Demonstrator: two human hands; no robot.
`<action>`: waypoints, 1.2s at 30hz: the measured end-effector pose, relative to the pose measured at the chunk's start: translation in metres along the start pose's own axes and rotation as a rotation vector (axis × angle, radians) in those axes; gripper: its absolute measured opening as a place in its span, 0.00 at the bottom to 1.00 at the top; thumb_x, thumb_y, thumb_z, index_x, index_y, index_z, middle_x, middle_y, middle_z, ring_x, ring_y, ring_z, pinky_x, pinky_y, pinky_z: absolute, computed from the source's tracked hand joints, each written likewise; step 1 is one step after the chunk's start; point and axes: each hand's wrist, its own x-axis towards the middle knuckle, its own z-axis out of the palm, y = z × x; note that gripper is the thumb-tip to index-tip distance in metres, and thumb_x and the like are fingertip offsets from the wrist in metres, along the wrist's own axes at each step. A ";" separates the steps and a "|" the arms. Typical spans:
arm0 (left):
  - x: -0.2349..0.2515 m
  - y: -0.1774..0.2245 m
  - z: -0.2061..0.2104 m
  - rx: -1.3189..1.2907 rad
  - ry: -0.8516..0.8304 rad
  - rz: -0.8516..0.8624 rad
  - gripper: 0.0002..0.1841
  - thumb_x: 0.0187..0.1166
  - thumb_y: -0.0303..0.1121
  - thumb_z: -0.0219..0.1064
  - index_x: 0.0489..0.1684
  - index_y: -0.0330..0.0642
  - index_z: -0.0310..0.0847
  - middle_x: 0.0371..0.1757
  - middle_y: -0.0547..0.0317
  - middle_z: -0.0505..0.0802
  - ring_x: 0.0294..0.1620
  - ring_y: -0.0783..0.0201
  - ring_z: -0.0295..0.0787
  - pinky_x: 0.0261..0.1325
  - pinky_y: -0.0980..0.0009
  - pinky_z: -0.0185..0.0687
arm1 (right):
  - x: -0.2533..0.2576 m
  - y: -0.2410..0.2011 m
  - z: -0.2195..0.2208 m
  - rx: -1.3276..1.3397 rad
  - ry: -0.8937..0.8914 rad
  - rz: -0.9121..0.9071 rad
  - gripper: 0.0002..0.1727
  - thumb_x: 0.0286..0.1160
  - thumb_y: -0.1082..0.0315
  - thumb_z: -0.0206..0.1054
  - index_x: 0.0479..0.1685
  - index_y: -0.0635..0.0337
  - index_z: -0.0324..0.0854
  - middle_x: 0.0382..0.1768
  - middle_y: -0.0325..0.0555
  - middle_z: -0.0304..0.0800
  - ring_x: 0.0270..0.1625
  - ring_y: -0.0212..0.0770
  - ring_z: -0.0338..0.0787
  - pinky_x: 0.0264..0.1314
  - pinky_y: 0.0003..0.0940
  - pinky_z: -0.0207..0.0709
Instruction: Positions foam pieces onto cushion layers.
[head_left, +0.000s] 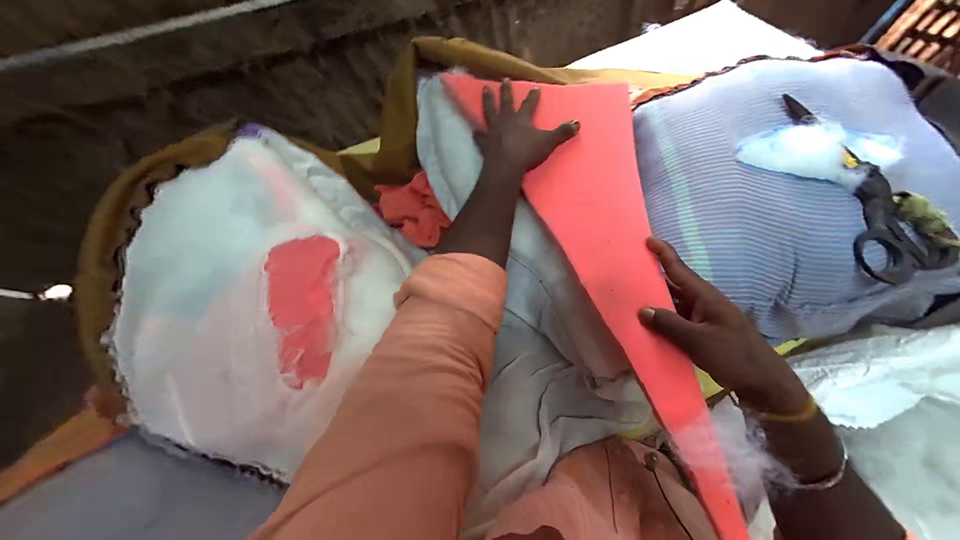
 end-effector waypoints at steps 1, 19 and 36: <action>0.001 -0.001 0.001 -0.005 0.005 0.003 0.57 0.55 0.89 0.53 0.94 0.75 0.53 0.99 0.62 0.42 0.97 0.40 0.21 0.82 0.18 0.36 | 0.001 0.003 0.005 -0.026 0.001 -0.001 0.48 0.82 0.72 0.64 0.98 0.36 0.40 0.75 0.44 0.82 0.54 0.44 0.95 0.51 0.41 0.94; -0.037 0.011 -0.002 0.341 0.043 0.185 0.60 0.66 0.87 0.32 0.97 0.54 0.46 0.95 0.32 0.50 0.94 0.26 0.36 0.84 0.18 0.18 | 0.000 0.027 0.018 -0.273 0.040 -0.054 0.49 0.80 0.60 0.65 0.98 0.45 0.38 0.90 0.43 0.62 0.73 0.34 0.84 0.73 0.41 0.82; -0.125 0.030 0.027 0.258 -0.099 0.559 0.32 0.79 0.75 0.38 0.85 0.92 0.62 0.95 0.57 0.60 0.95 0.36 0.43 0.79 0.16 0.32 | 0.001 0.053 0.019 -0.098 0.124 -0.146 0.49 0.78 0.54 0.70 0.98 0.42 0.43 0.82 0.43 0.75 0.66 0.36 0.89 0.66 0.45 0.87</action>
